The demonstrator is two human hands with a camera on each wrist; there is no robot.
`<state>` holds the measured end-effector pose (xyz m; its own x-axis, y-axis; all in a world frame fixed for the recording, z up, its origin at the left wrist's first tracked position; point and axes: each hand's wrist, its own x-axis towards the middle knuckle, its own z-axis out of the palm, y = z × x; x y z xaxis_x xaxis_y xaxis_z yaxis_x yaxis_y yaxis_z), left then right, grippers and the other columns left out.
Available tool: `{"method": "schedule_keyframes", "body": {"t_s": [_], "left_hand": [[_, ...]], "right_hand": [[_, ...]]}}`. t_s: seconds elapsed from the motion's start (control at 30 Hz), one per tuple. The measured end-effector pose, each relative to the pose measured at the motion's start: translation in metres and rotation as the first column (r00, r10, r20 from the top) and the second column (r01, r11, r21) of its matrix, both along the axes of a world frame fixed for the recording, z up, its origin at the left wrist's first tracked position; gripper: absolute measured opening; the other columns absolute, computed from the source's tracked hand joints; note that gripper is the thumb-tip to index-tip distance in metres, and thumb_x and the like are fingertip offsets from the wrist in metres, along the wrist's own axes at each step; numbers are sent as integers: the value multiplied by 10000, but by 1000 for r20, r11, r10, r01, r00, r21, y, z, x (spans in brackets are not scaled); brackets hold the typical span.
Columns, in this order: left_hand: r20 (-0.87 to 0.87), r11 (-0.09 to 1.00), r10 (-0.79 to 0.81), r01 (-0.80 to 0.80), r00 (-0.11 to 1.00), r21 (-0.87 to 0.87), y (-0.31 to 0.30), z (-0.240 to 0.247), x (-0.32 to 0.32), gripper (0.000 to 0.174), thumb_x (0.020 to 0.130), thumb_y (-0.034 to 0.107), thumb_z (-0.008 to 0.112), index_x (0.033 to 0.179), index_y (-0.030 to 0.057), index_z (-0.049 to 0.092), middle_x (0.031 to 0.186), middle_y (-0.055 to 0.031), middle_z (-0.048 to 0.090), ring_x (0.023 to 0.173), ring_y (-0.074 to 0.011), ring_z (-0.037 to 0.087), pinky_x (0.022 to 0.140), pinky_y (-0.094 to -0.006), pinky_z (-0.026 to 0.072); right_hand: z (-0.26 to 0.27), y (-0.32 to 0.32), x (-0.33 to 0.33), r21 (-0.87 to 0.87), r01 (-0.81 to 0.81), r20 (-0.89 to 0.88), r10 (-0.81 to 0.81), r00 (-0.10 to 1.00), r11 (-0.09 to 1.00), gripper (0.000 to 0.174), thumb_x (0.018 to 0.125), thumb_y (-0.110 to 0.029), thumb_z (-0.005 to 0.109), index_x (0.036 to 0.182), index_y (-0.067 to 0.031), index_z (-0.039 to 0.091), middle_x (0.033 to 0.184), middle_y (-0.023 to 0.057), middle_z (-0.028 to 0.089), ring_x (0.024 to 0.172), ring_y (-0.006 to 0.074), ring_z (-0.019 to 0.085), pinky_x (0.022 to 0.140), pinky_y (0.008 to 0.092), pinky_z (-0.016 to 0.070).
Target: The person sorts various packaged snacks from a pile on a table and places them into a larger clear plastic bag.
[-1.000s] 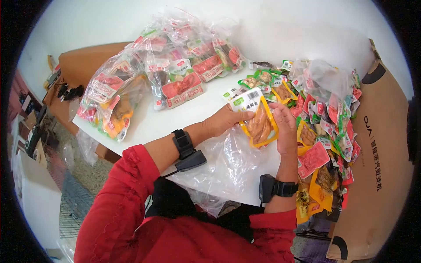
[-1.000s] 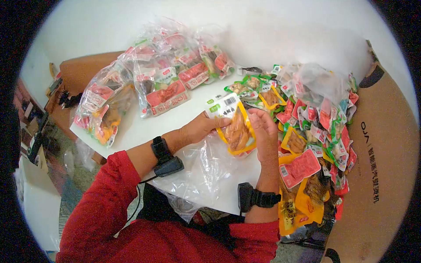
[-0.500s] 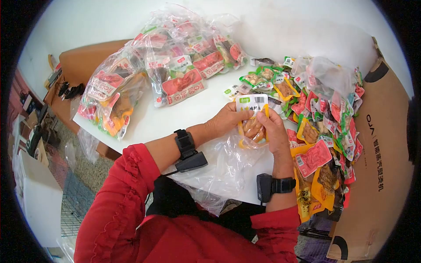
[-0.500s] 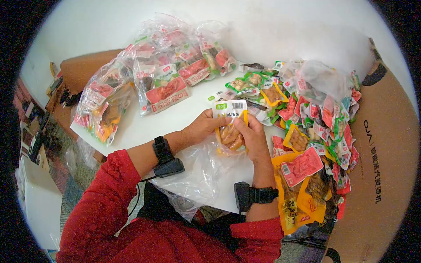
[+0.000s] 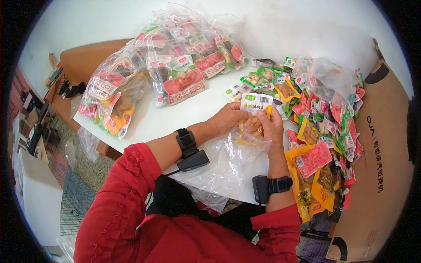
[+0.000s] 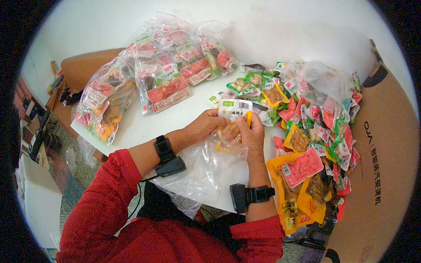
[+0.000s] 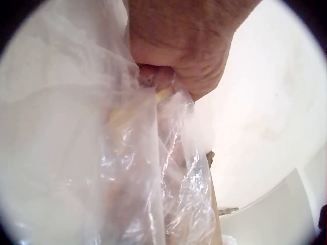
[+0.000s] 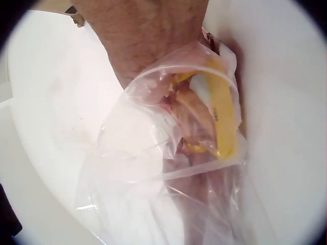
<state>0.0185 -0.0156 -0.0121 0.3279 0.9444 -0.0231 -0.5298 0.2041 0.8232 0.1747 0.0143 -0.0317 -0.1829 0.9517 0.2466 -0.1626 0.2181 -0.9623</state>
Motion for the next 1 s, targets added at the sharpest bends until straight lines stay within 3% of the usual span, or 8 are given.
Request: {"method": "schedule_keyframes", "body": {"t_s": [0.13,0.23,0.33,0.67,0.77,1.0], "left_hand": [[8,1000,-9,9,1000,-7,0,-1,-1,259,785,5,504,1038,-46,518,1015,-136,575,880,-190,586,814,-291,465],[20,1000,-13,13,1000,12,2,-4,0,260,793,44,538,1047,-14,531,969,-104,594,811,-148,598,724,-261,498],[44,1000,-10,10,999,-8,3,-5,1,246,802,58,538,1037,-13,537,953,-97,599,797,-140,596,714,-257,497],[29,1000,-24,23,999,21,1,-5,1,239,809,67,539,1036,-8,540,959,-87,598,813,-141,590,752,-266,483],[12,999,-21,20,1000,42,2,-7,1,245,810,68,538,1043,-6,539,971,-84,594,836,-141,584,775,-267,473],[-32,998,-31,33,999,61,2,-7,1,249,811,65,531,1049,-10,536,975,-81,589,846,-141,577,776,-268,466]], "right_hand": [[14,-10,-3,-126,12,-51,-18,999,992,133,845,-138,502,898,-19,533,813,12,547,719,69,505,642,218,427],[8,-6,-3,-116,0,-159,-19,987,993,154,866,-147,463,884,-11,533,805,16,542,710,62,494,626,206,420],[4,-3,1,-37,15,-69,-17,997,999,197,881,-181,446,937,-10,526,825,26,555,717,66,530,629,199,444],[7,-6,1,-39,42,-59,-44,997,998,227,876,-183,452,966,10,529,856,44,565,748,81,539,658,207,449],[11,-8,1,-109,56,-42,-61,997,993,227,875,-180,451,965,12,529,855,45,566,748,83,540,657,208,449],[0,0,4,-15,58,-13,-58,998,998,210,871,-174,453,942,7,533,828,38,569,718,79,539,639,203,446]]}}
